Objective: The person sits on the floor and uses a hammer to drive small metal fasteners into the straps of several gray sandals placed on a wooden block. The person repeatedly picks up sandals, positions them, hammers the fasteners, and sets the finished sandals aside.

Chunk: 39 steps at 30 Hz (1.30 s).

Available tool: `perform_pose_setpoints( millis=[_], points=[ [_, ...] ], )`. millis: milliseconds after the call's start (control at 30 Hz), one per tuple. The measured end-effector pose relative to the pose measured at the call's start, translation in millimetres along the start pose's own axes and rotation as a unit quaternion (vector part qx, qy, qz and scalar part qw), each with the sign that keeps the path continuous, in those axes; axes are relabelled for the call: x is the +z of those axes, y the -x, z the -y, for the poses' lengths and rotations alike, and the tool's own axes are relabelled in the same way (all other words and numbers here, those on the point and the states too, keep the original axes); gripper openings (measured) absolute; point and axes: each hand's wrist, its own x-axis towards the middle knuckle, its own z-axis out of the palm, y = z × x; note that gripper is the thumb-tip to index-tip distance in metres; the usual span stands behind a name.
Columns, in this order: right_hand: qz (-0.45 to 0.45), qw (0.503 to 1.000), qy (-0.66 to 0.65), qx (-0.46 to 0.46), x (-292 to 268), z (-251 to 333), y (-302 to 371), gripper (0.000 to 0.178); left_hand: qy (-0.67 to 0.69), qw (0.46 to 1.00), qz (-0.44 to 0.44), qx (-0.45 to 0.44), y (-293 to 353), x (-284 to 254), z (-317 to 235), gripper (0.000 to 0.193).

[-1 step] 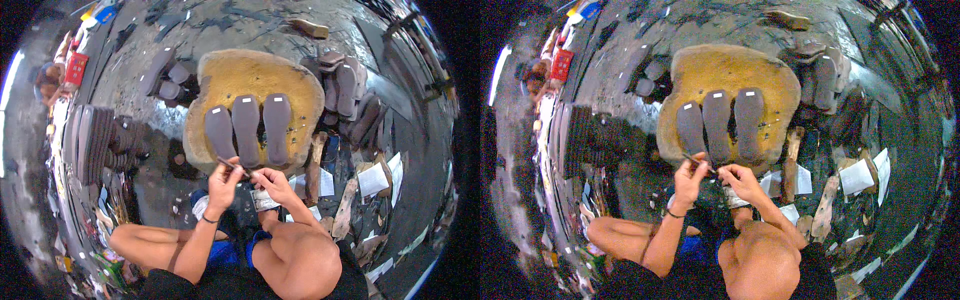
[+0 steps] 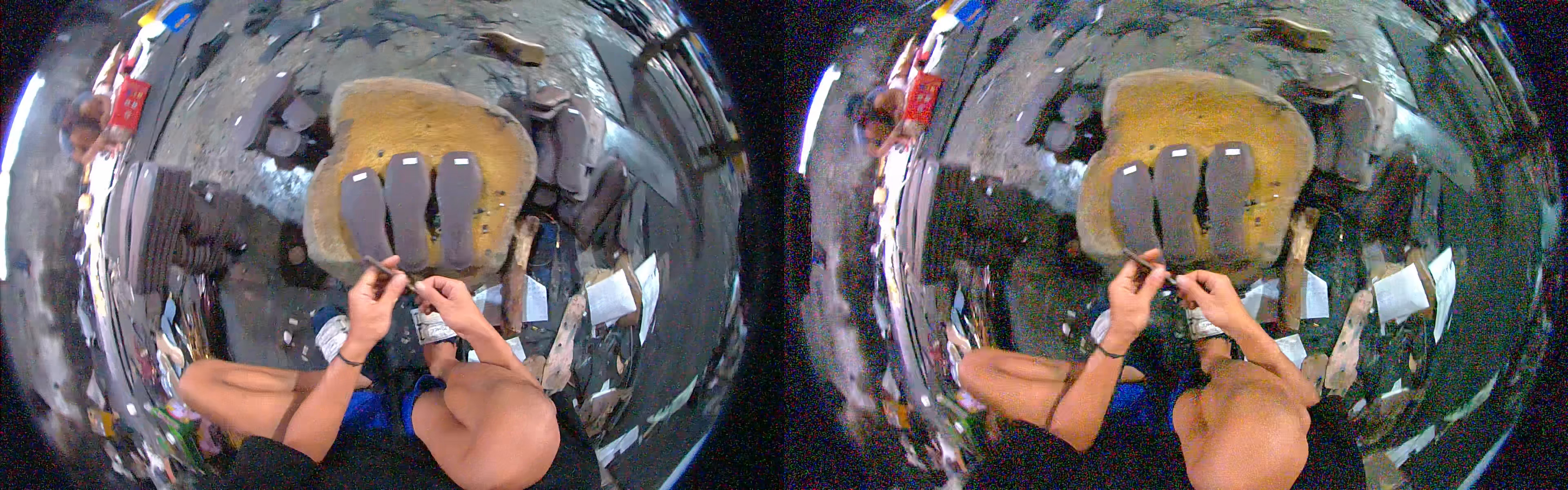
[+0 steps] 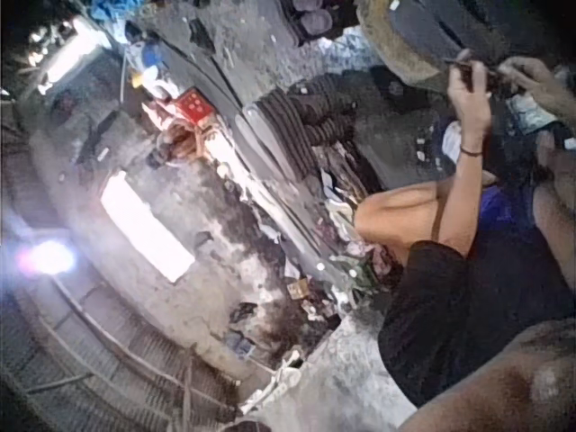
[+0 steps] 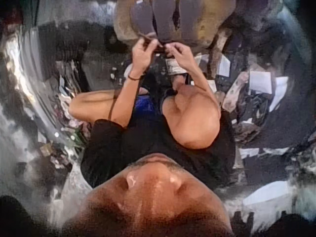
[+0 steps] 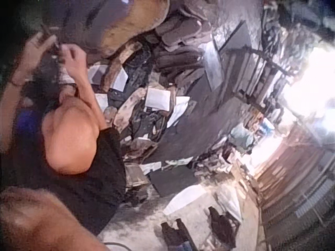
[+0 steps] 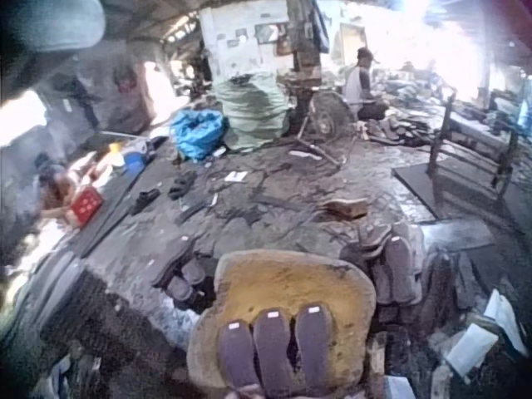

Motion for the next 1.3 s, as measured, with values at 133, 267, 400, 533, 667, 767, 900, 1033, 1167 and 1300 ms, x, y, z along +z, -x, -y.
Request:
perform_pose_setpoints(
  millis=[133,267,400,533,667,767,900,1033,1167,1300],
  points=[
    [-0.025,0.979,-0.172,0.112,14.2,12.1,13.2,0.02,0.004,0.999,0.009,-0.044,13.5,-5.4,0.0,0.034],
    [-0.153,0.975,0.14,-0.083,-26.0,-6.2,31.2,0.02,-0.018,0.987,-0.148,0.053,-26.8,-60.3,2.3,0.022],
    [-0.433,0.78,0.412,-0.183,-77.7,-32.8,51.3,0.04,-0.226,0.91,-0.315,0.145,-64.0,-186.1,24.3,0.026],
    [-0.477,0.703,0.503,-0.16,-114.8,-63.2,67.8,0.064,-0.445,0.825,-0.325,0.122,-81.5,-200.8,51.7,0.025],
    [-0.399,0.748,0.524,-0.081,-110.6,-68.2,60.5,0.075,-0.468,0.823,-0.311,0.082,-84.3,-214.9,69.8,0.026],
    [-0.42,0.799,0.423,-0.079,-127.4,-66.6,65.6,0.065,-0.343,0.876,-0.33,0.071,-95.0,-191.0,40.3,0.027],
    [-0.41,0.908,0.059,-0.059,-108.7,-27.0,83.7,0.046,0.122,0.959,-0.243,0.083,-100.1,-164.3,-6.9,0.032],
    [-0.362,0.908,0.031,-0.208,-55.5,11.3,88.7,0.046,0.105,0.979,-0.155,0.076,-115.3,-115.6,-27.5,0.032],
    [-0.316,0.923,0.072,-0.208,-52.2,5.1,74.3,0.053,0.091,0.988,-0.094,0.079,-159.6,-58.3,-15.6,0.033],
    [-0.258,0.95,-0.045,-0.17,-9.5,16.0,56.3,0.062,0.044,0.992,-0.072,0.098,-194.7,-56.3,1.8,0.026]
  ],
)
